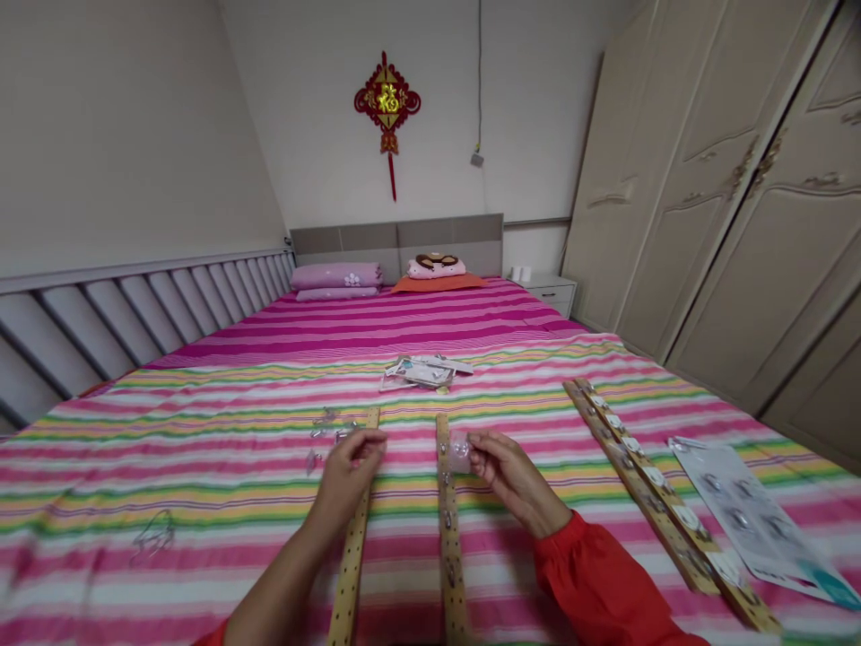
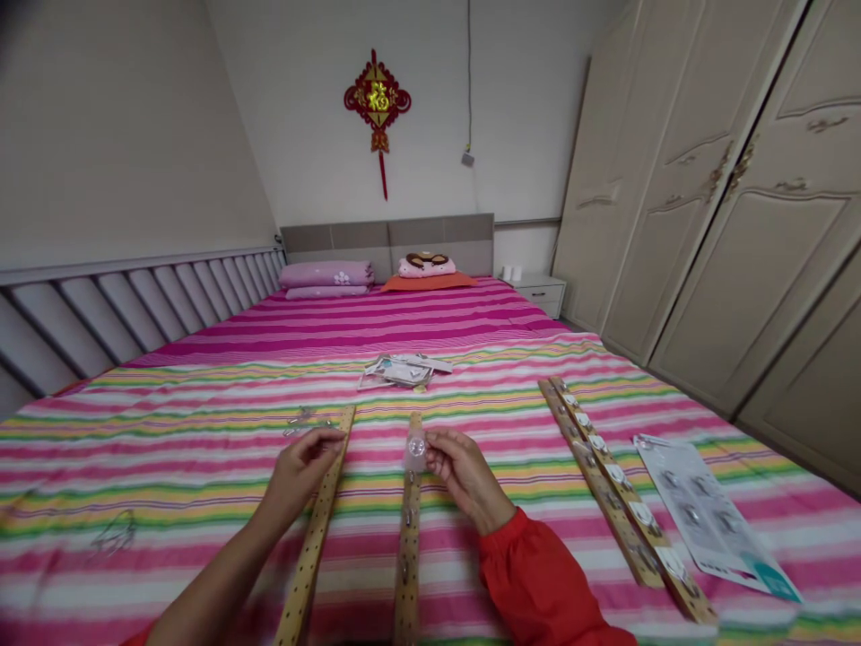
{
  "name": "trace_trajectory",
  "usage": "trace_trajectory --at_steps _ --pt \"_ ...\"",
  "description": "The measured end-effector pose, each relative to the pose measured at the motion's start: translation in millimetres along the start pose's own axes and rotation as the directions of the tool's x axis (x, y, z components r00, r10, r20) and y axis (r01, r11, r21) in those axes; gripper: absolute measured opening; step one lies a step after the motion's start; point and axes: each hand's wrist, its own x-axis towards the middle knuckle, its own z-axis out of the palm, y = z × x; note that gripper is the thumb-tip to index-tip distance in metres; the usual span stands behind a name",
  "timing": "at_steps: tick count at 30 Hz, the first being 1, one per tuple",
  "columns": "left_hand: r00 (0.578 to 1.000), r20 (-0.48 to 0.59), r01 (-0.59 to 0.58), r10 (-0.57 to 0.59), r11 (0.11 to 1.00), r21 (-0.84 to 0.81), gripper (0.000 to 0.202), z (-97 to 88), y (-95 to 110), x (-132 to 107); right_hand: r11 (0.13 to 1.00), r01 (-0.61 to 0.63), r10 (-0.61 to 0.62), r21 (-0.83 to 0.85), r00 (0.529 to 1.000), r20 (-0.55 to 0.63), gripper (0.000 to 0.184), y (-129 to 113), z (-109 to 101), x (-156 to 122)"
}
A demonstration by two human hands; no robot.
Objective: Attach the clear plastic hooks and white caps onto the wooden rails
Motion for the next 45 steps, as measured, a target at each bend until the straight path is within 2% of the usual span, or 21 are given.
trace_trajectory --at_steps 3,5,7,9,11,14,20,23,27,30,32,36,40,45 --pt "0.972 0.108 0.23 -0.207 0.923 -0.308 0.025 37.7 31.0 -19.2 1.0 0.003 -0.005 0.027 0.998 0.064 0.017 2.0 5.0 -3.8" --pt "0.92 0.165 0.389 -0.354 0.791 -0.471 0.029 56.4 42.8 -33.3 0.999 0.013 -0.017 0.043 0.995 0.097 0.018 3.4 7.0 -6.2" --pt "0.881 0.221 0.462 -0.418 0.66 -0.593 0.031 69.2 49.6 -45.2 0.998 0.041 -0.046 0.045 0.992 0.121 0.019 5.4 7.9 -8.2" --pt "0.877 0.232 0.46 -0.42 0.598 -0.657 0.03 76.7 53.5 -53.2 0.996 0.074 -0.08 0.049 0.987 0.142 0.02 8.4 8.1 -9.6" --pt "0.894 0.188 0.419 -0.406 0.615 -0.668 0.028 80.1 55.9 -57.4 0.993 0.096 -0.105 0.063 0.981 0.161 0.019 12.0 8.0 -10.7" --pt "0.925 0.103 0.344 -0.366 0.691 -0.635 0.024 80.5 58.2 -59.9 0.99 0.107 -0.121 0.089 0.976 0.181 0.017 15.9 8.0 -12.6" --pt "0.946 0.096 0.307 -0.309 0.764 -0.567 0.021 72.8 63.6 -63.6 0.975 0.085 -0.126 0.203 0.973 0.194 0.016 17.3 7.5 -16.9" --pt "0.967 0.088 0.25 -0.238 0.834 -0.492 0.024 65.6 67.8 -59.1 0.93 -0.054 -0.025 0.365 0.978 0.208 0.015 23.1 8.0 -16.8" --pt "0.981 0.133 0.188 -0.145 0.888 -0.42 0.027 57.1 72.4 -45.1 0.815 -0.256 0.154 0.521 0.961 0.232 0.01 34.1 14.9 -18.7" --pt "0.991 0.125 0.09 -0.05 0.934 -0.346 0.026 51.7 72.5 -36.4 0.775 -0.312 0.227 0.55 0.949 0.218 0.01 36.0 23.7 -23.9" --pt "0.995 0.091 -0.008 0.03 0.973 -0.232 0.025 46.7 71.8 -33.2 0.771 -0.332 0.257 0.543 0.943 0.212 0.012 33.3 28.5 -28.1" --pt "0.974 0.088 -0.204 0.207 0.978 -0.041 0.025 34.6 72.7 -31.1 0.775 -0.364 0.305 0.517 0.931 0.198 0.014 25.5 32.9 -36.2" --pt "0.91 0.159 -0.388 0.384 0.921 -0.006 0.012 26.6 76.8 -31.5 0.78 -0.4 0.363 0.481 0.916 0.172 0.015 21.9 35.2 -43.8" --pt "0.849 0.205 -0.509 0.487 0.858 0.069 0.012 21.2 80.0 -32.1 0.768 -0.464 0.42 0.442 0.885 0.199 0.012 22.1 37.6 -49.2"
